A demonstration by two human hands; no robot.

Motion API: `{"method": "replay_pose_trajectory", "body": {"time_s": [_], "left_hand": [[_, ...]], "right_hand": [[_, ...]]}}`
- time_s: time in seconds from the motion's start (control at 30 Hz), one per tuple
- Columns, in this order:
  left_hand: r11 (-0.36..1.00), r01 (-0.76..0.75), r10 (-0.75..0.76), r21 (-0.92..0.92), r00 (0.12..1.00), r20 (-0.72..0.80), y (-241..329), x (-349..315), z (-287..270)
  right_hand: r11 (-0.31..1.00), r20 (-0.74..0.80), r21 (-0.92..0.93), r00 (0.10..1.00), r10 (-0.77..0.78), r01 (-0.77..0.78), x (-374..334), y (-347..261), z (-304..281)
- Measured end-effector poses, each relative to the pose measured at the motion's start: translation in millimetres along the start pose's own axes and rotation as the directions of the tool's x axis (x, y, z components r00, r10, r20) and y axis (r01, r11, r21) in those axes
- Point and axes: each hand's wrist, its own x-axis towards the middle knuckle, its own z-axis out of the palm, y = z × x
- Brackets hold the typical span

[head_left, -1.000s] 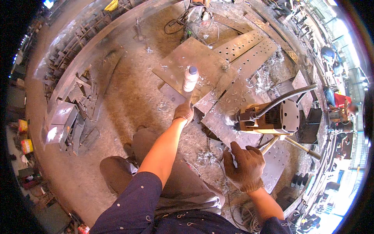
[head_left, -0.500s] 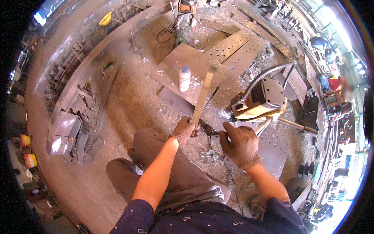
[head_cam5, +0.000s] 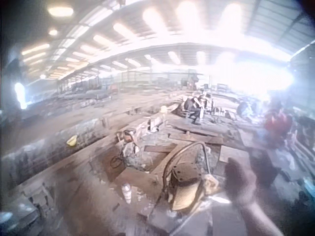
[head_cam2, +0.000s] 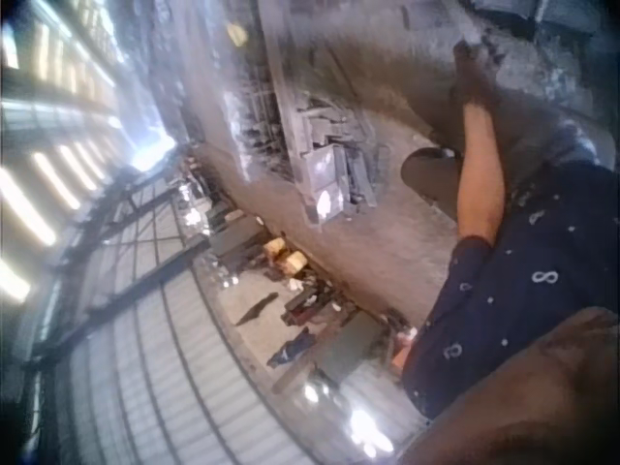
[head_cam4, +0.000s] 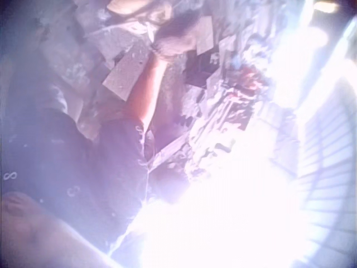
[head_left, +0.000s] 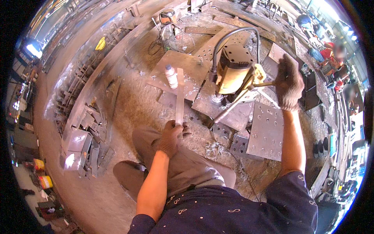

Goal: The person operates a yellow hole-saw drill on a metal plate, adjusting the tool and repositioning the plate while another worker places additional metal pieces nearby. The person continues drilling and handling the plate throughout the clip.

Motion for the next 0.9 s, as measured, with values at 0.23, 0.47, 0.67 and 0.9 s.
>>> {"method": "replay_pose_trajectory", "body": {"time_s": [0.23,0.47,0.67,0.9], "left_hand": [[0.988,-0.015,0.008,0.151,0.999,0.047,-4,-7,-9],[0.961,0.054,-0.045,0.272,0.998,-0.039,-12,3,22],[0.969,0.079,-0.091,0.235,0.995,0.038,-42,32,57],[0.933,0.132,-0.127,0.335,0.991,-0.036,-51,34,53]], "right_hand": [[0.895,0.499,-0.369,0.866,-0.036,0.25,-90,118,15],[0.823,0.721,-0.257,0.466,0.513,-0.507,-200,99,104],[0.559,0.66,-0.02,0.409,0.631,-0.829,-277,44,160],[0.472,0.703,0.056,0.37,0.607,-0.88,-275,11,163]]}}
